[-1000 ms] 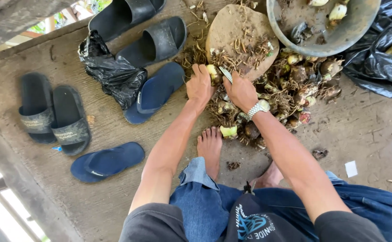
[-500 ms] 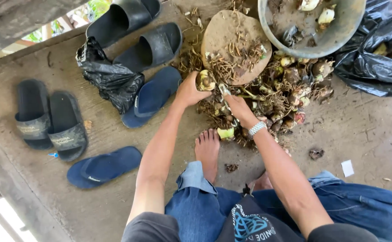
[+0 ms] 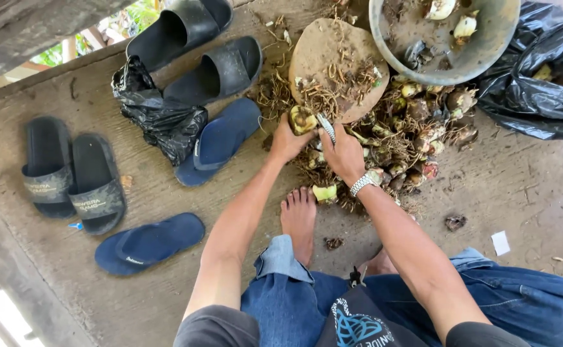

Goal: A person uses a small knife to peel and slice a pile of bulbs or rhizomes on a wooden surface.

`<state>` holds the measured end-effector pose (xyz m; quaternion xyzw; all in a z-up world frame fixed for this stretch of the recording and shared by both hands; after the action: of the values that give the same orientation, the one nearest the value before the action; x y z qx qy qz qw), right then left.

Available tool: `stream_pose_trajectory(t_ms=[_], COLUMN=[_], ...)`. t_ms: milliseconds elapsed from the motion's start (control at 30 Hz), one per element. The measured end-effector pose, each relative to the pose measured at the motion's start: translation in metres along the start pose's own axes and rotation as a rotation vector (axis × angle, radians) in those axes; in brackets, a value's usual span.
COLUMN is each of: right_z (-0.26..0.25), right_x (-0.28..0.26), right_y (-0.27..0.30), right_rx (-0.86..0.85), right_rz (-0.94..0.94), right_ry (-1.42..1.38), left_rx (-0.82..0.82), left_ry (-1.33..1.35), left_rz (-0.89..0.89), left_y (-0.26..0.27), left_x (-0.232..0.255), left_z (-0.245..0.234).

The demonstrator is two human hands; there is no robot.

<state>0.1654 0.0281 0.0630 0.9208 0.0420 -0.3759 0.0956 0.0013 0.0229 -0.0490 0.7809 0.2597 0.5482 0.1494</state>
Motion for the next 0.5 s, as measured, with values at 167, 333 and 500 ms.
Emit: stream_pose_trajectory(t_ms=[167,333,500], right_z=[0.023,0.029,0.026], right_x=[0.045,0.056,0.061], right_y=[-0.01,-0.012,-0.01], right_rx=[-0.052,-0.088,-0.123], right_rz=[-0.047,-0.087,-0.1], right_ry=[0.184,0.254,0.328], left_rx=[-0.006,-0.008,-0.031], left_ry=[-0.051,-0.092,-0.114], left_rz=[-0.048,-0.038,-0.052], left_y=[0.005,0.002,0.011], left_x=[0.006,0.0,0.019], left_z=[-0.003,0.0,-0.008])
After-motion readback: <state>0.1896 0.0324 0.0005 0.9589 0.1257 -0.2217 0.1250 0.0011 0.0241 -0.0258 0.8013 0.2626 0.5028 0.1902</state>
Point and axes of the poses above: each hand's wrist, its own y-axis away from the middle knuckle, its own z-axis out of the palm, x = y × z, the point moved 6 cm from there along -y, towards the middle knuckle, and after that the axes turned 8 degrees about x, right-handed, at the moved point
